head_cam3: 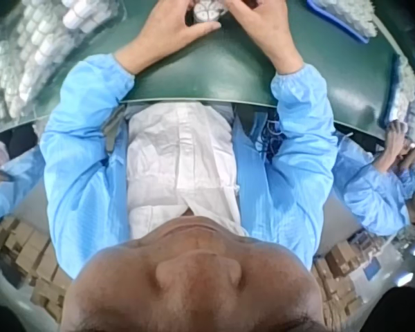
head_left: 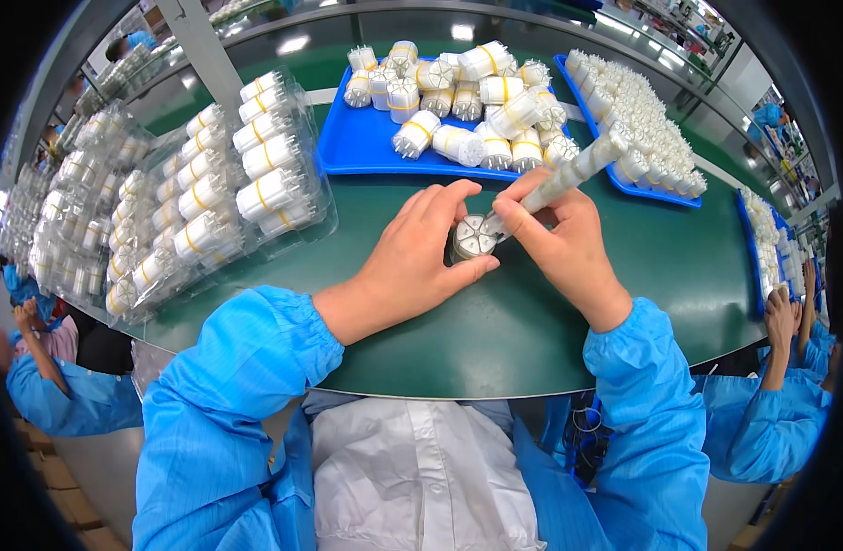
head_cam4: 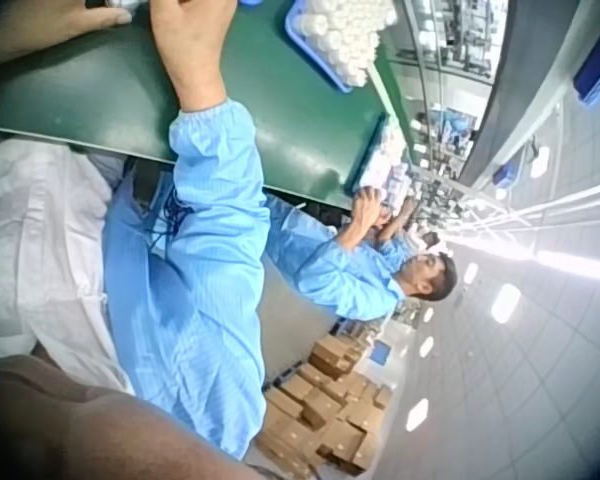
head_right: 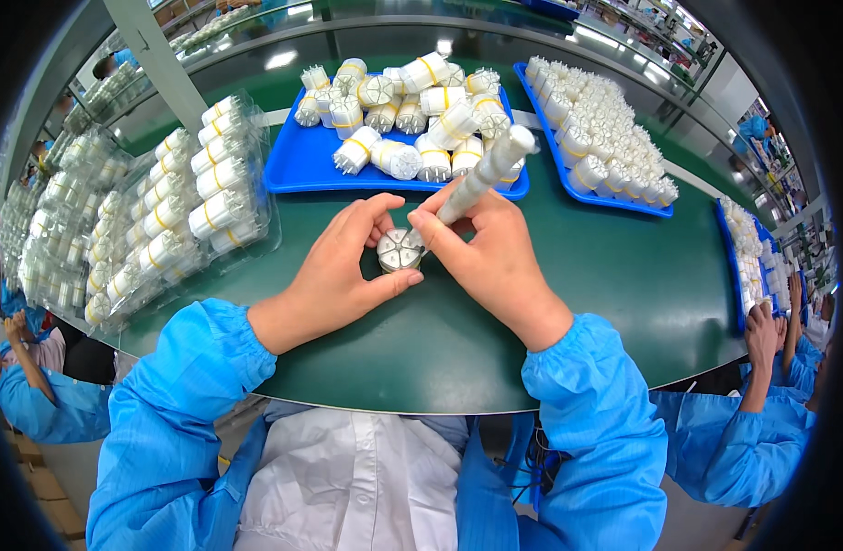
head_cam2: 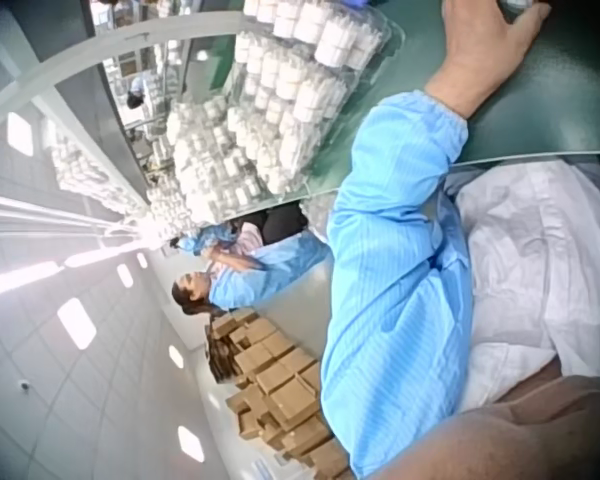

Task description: The person uses a syringe-like tool to apply a substance to the center of small white cylindrical objects. They pick up each object from a blue tray, apply the substance, and place it into a clear plastic packaging tray. The process is repeated for multiple units.

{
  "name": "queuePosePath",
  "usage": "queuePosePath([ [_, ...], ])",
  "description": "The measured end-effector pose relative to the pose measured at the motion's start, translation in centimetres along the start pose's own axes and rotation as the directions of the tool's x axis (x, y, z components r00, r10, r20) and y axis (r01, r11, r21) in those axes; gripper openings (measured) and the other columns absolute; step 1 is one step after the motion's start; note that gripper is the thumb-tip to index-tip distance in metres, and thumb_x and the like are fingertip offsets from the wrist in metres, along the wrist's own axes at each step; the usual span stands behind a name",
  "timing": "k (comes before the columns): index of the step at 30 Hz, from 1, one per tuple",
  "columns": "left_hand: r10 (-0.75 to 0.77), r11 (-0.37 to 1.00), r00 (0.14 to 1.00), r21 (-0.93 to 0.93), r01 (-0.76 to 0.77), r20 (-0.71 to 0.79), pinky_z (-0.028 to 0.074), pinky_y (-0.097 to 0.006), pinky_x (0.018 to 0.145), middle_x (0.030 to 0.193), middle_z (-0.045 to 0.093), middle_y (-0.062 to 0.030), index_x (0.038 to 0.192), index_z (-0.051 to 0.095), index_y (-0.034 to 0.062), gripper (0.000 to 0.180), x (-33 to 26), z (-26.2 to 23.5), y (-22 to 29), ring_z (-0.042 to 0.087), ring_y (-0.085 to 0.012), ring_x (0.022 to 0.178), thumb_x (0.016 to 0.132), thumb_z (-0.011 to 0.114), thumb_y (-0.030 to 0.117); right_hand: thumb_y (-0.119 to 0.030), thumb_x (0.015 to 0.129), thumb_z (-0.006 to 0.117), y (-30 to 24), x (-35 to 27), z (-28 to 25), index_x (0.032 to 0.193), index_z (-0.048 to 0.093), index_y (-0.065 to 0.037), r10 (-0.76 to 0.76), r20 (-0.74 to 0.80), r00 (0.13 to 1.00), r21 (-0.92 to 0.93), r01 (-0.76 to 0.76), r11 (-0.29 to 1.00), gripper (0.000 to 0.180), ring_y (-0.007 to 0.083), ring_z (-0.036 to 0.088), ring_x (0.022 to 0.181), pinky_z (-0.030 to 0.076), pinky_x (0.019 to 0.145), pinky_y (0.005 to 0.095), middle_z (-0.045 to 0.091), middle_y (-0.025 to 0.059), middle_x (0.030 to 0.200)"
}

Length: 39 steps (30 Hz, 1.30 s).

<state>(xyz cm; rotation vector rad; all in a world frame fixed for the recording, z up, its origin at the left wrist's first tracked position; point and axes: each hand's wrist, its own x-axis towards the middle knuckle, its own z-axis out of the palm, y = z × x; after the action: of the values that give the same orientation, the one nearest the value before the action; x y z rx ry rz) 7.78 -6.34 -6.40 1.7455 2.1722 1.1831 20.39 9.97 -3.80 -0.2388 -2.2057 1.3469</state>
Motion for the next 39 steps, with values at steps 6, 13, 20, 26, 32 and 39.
queuePosePath([
  [6, 0.051, 0.967, 0.999, -0.25, -0.053, -0.012, 0.05, -0.035, 0.092, 0.121, 0.063, -0.0152, 0.143, 0.04, 0.0023, 0.071, -0.4, 0.0, -0.1, 0.063, -0.0243, 0.106, 0.079, 0.073, 0.005, -0.012, 0.09, 0.072, 0.1, 0.3, -0.4, 0.094, 0.068, -0.002, -0.001, -0.043, 0.999, 0.142, 0.007, 0.99, 0.011, 0.0104, 0.064, 0.076, 0.052, 0.068, 0.0266, 0.069, 0.0047, 0.085],
  [13, 0.103, 0.97, 0.994, -0.216, -0.108, -0.033, 0.05, -0.035, 0.091, 0.12, 0.062, -0.0138, 0.14, 0.044, 0.0021, 0.068, -0.3, 0.2, -0.3, 0.062, -0.0242, 0.107, 0.08, 0.075, 0.007, -0.012, 0.091, 0.072, 0.1, 0.1, -0.1, 0.094, 0.069, -0.001, -0.022, 0.02, 1.0, 0.036, 0.021, 0.999, 0.011, 0.0097, 0.063, 0.076, 0.051, 0.068, 0.026, 0.068, 0.0035, 0.086],
  [20, 0.088, 0.989, 0.993, -0.11, -0.096, -0.073, 0.05, -0.035, 0.091, 0.118, 0.061, -0.0127, 0.139, 0.047, 0.0029, 0.065, -0.3, -0.8, 0.4, 0.061, -0.0254, 0.108, 0.081, 0.078, 0.009, -0.011, 0.09, 0.072, 0.4, 0.2, -0.2, 0.094, 0.068, -0.001, -0.014, -0.091, 0.996, 0.096, 0.023, 0.995, 0.011, 0.0095, 0.064, 0.076, 0.05, 0.066, 0.0253, 0.069, 0.0038, 0.085],
  [26, 0.046, 0.941, 0.987, 0.339, 0.01, -0.154, 0.049, -0.041, 0.095, 0.116, 0.061, -0.0165, 0.136, 0.048, 0.0005, 0.057, -0.2, -5.4, -0.9, 0.06, -0.0343, 0.108, 0.084, 0.071, 0.006, -0.011, 0.089, 0.074, 1.0, 0.4, -0.7, 0.093, 0.068, -0.001, -0.059, -0.144, 0.988, 0.007, 0.06, 0.998, 0.012, 0.0111, 0.065, 0.072, 0.052, 0.064, 0.0262, 0.069, 0.0052, 0.082],
  [32, 0.216, 0.742, 0.974, 0.66, -0.116, -0.072, 0.047, -0.044, 0.1, 0.117, 0.06, -0.02, 0.124, 0.055, -0.0033, 0.042, 1.0, -5.5, 0.1, 0.058, -0.0371, 0.112, 0.084, 0.065, 0.001, -0.012, 0.088, 0.075, 0.9, 0.5, -0.4, 0.094, 0.068, 0.0, -0.064, -0.15, 0.987, -0.03, 0.06, 0.998, 0.015, 0.012, 0.065, 0.071, 0.052, 0.064, 0.0271, 0.069, 0.0057, 0.081],
  [39, 0.296, 0.777, 0.945, 0.54, -0.325, 0.141, 0.049, -0.045, 0.094, 0.117, 0.061, -0.0195, 0.12, 0.057, -0.004, 0.041, 8.1, -3.1, 0.1, 0.059, -0.0364, 0.111, 0.079, 0.059, -0.007, -0.013, 0.088, 0.075, 1.0, 0.6, -0.9, 0.094, 0.068, 0.0, -0.026, -0.166, 0.986, -0.029, 0.021, 0.999, 0.016, 0.0115, 0.063, 0.069, 0.052, 0.063, 0.0274, 0.068, 0.0053, 0.079],
])
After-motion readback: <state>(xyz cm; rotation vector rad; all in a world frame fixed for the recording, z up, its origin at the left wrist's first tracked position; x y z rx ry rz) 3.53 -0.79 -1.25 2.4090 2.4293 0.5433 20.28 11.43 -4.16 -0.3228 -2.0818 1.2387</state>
